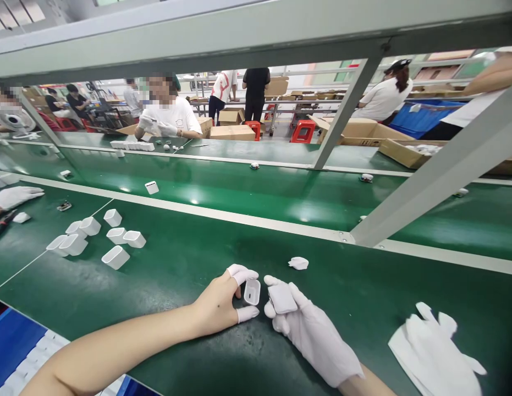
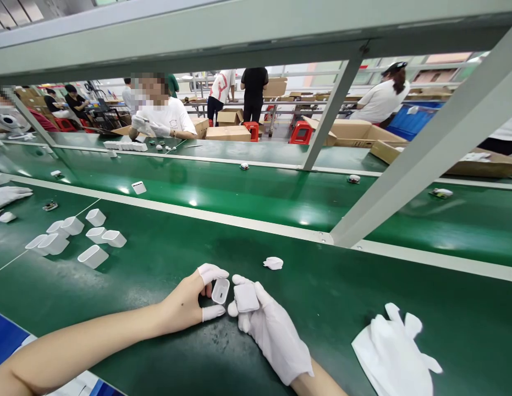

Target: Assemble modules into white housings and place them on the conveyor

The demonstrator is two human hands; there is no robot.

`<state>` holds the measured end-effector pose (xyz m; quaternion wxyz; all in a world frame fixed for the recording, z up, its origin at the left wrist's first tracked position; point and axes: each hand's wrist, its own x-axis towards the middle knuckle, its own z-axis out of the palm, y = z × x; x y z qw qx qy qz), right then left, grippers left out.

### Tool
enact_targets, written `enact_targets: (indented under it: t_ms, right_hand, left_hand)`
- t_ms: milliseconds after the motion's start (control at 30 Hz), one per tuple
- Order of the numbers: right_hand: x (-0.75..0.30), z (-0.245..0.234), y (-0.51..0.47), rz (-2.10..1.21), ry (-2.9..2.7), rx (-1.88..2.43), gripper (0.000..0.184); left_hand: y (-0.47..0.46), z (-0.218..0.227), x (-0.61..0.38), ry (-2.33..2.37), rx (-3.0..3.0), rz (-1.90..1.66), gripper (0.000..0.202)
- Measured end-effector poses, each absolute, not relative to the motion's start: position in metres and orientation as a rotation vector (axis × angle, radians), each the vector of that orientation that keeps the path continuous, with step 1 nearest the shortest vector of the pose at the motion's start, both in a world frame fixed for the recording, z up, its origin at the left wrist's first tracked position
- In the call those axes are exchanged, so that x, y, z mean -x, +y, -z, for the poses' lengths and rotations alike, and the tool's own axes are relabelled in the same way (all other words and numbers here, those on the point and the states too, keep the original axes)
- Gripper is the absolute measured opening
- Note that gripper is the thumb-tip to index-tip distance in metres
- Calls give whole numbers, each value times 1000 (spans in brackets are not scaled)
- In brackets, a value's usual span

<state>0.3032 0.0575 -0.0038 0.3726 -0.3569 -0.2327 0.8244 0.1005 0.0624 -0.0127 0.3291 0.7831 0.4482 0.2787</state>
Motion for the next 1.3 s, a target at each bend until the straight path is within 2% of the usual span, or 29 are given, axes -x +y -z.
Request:
enact_targets:
  t_ms: [133,333,500,567,633,700,833,1133,1300]
  right_hand:
    - [-309,-10,60,-2026,-650,897,38]
    - [-318,-22,61,-1748,-1003,1155,25]
    - [-314,-13,57,-1609,-1243,1277,37]
    - [-310,-11,54,-1638,-1239,1238,54]
    - [-305,-11,52,-1671,-1215,1194,63]
    - [-300,-12,50,-1710,-1208,1176,59]
    - [-297,-15,49,-1714,-1172,1234,52]
    - [-303,-2,43,-1303,-1516,1442,57]
    - [-300,-1,38,-1058,-1828,1265,40]
  left_hand:
    - [63,15,-101,1119,-1956,-789,55]
    - [61,15,-101,1198,-1939,-735,56]
    - [63,11,-101,1354,-2080,-620,64]
    - [64,7,-102,1411,-2130,-564,59]
    - [64,4,-104,1409,-2143,-512,47]
    - [63,0,-106,1369,-2136,-498,37]
    - [59,-4,-107,1300,-2076,-523,32]
    - [51,1,-111,1220,-1928,-537,29]
    - [49,2,-112,1252,-1961,-536,36]
